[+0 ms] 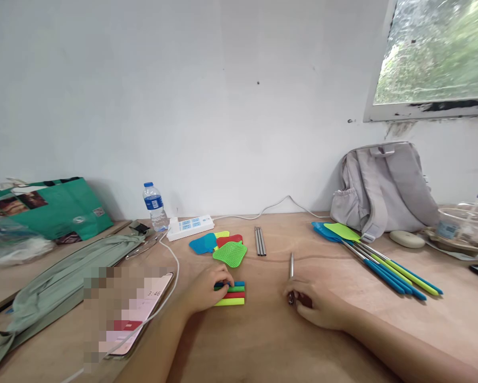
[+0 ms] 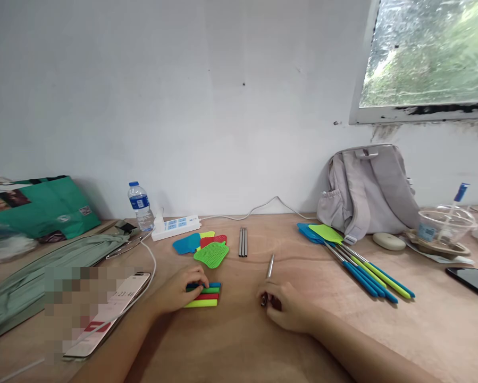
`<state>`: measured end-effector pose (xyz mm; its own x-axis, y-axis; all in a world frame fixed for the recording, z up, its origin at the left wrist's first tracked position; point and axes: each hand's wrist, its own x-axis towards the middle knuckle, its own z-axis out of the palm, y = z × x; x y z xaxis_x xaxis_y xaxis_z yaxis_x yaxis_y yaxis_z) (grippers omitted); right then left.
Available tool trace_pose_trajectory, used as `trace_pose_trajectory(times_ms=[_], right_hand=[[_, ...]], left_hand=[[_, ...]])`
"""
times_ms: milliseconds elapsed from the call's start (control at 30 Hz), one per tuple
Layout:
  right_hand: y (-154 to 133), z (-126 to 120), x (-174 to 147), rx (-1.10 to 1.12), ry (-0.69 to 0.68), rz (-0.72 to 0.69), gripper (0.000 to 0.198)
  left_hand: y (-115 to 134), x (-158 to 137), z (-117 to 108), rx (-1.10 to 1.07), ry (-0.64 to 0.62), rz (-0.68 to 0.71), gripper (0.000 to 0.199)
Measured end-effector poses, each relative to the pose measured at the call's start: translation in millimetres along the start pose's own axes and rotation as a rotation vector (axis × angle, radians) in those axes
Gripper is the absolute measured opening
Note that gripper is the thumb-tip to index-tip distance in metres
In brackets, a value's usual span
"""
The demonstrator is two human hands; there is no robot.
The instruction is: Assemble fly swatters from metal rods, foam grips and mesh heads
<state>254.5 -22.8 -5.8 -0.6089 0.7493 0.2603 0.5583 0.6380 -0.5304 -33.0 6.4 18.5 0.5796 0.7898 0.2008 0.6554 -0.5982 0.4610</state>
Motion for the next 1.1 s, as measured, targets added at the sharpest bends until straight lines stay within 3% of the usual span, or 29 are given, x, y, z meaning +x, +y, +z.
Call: trace_pose_trajectory(times_ms=[267,467,633,900,1100], right_hand=[[-3,2,-3,-0.188,-0.093,-0.161,0.035],[3,1,-2,-0.206,-0.03,-0.115,0.029],[3,-3,-2,-0.187,-0.073,-0.148,0.025],[-3,-10,-1,-0.244,-0.123,-0.161,0.021],[8,-6,-1,-0.293,-0.031,-0.124,0.022]], left_hand=[[-9,-1,-8,0.088,-0.119,0.007,0.022],[-11,2,-8,0.022,-0.137,-0.002,0.023],[-16,3,-3,0.034,-0.158,-0.001,0.021],[-11,3,0,0.052,-0.123,0.001,0.02],[2,2,-4,0.056,-0.03,0.02,0.022]])
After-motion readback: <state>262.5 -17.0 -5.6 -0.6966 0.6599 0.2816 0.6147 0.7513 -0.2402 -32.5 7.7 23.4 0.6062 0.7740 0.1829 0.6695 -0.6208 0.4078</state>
